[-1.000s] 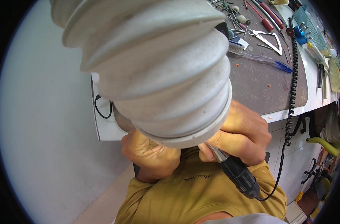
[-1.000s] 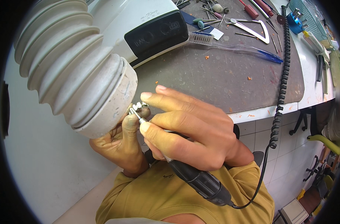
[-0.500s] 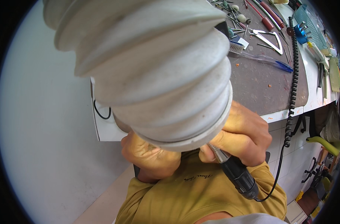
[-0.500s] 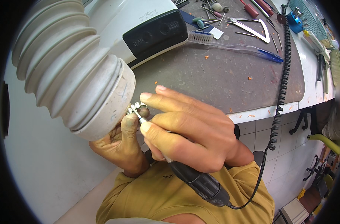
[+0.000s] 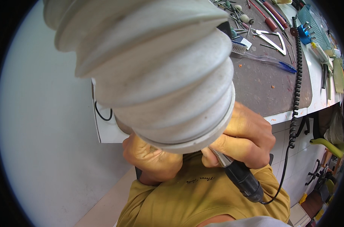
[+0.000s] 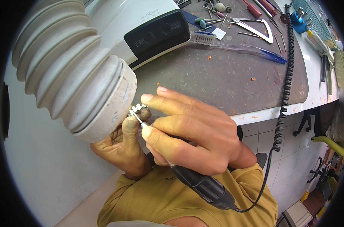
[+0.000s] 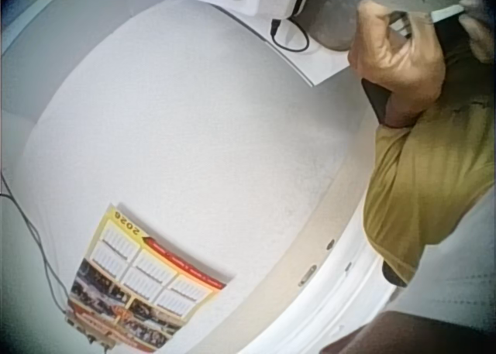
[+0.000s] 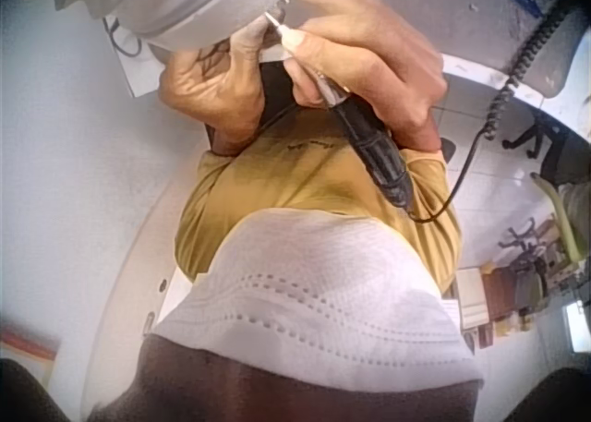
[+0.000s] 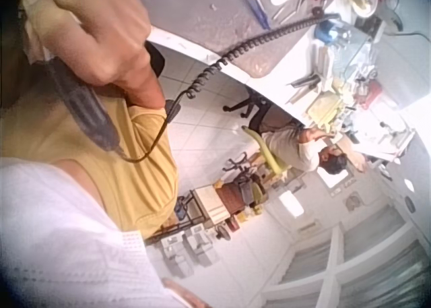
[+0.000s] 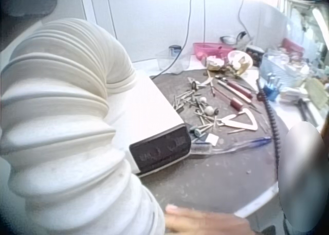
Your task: The person uses a rotary tool to grind and polish a small metal ring held in their left hand. They adjust the ring's position frequently to work on different areas of the band. The task is performed at a workbench with various tools visible in the background.
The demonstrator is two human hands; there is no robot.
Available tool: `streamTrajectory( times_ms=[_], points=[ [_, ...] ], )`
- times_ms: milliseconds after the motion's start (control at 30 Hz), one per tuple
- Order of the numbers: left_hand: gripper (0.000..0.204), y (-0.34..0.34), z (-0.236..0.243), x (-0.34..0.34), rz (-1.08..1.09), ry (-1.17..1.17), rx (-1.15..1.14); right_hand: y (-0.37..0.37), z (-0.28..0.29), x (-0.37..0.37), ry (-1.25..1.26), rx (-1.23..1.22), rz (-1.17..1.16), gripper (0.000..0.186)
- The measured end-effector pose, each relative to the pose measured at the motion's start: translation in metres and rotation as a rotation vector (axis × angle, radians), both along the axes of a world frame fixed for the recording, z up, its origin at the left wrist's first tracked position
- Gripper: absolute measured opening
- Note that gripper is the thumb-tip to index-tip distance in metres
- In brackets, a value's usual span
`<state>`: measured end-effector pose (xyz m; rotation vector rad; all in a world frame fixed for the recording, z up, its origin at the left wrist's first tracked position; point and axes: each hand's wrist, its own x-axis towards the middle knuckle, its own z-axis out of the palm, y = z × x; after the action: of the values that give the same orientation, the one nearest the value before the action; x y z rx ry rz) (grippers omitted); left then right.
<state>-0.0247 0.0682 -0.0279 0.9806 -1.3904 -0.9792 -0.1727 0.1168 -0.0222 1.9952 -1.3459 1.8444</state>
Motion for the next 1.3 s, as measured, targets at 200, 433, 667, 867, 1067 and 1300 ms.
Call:
streamTrajectory(
  times_ms=[200, 433, 667, 867, 1067, 1300],
  points=[
    [0.016, -0.002, 0.000, 0.012, -0.117, -0.161, -0.070, 0.004, 0.008, -0.003, -0.001, 0.080, 0.001, 0.029],
    [0.017, 0.000, 0.000, -0.001, 0.033, 0.002, 0.004, 0.003, 0.006, -0.002, 0.010, 0.069, 0.008, 0.030],
    [0.017, 0.000, -0.003, 0.001, 0.023, -0.012, -0.005, 0.005, 0.009, -0.001, -0.014, 0.115, 0.009, 0.030],
    [0.015, -0.001, -0.006, 0.004, -0.008, -0.035, -0.029, 0.004, 0.009, -0.001, 0.009, 0.100, 0.002, 0.031],
    [0.014, -0.001, -0.004, 0.002, -0.023, 0.006, -0.020, 0.008, 0.013, -0.002, 0.005, 0.166, 0.020, 0.032],
    [0.013, -0.002, -0.005, 0.004, -0.059, -0.026, -0.057, 0.008, 0.011, -0.001, -0.014, 0.157, 0.020, 0.034]
  ],
)
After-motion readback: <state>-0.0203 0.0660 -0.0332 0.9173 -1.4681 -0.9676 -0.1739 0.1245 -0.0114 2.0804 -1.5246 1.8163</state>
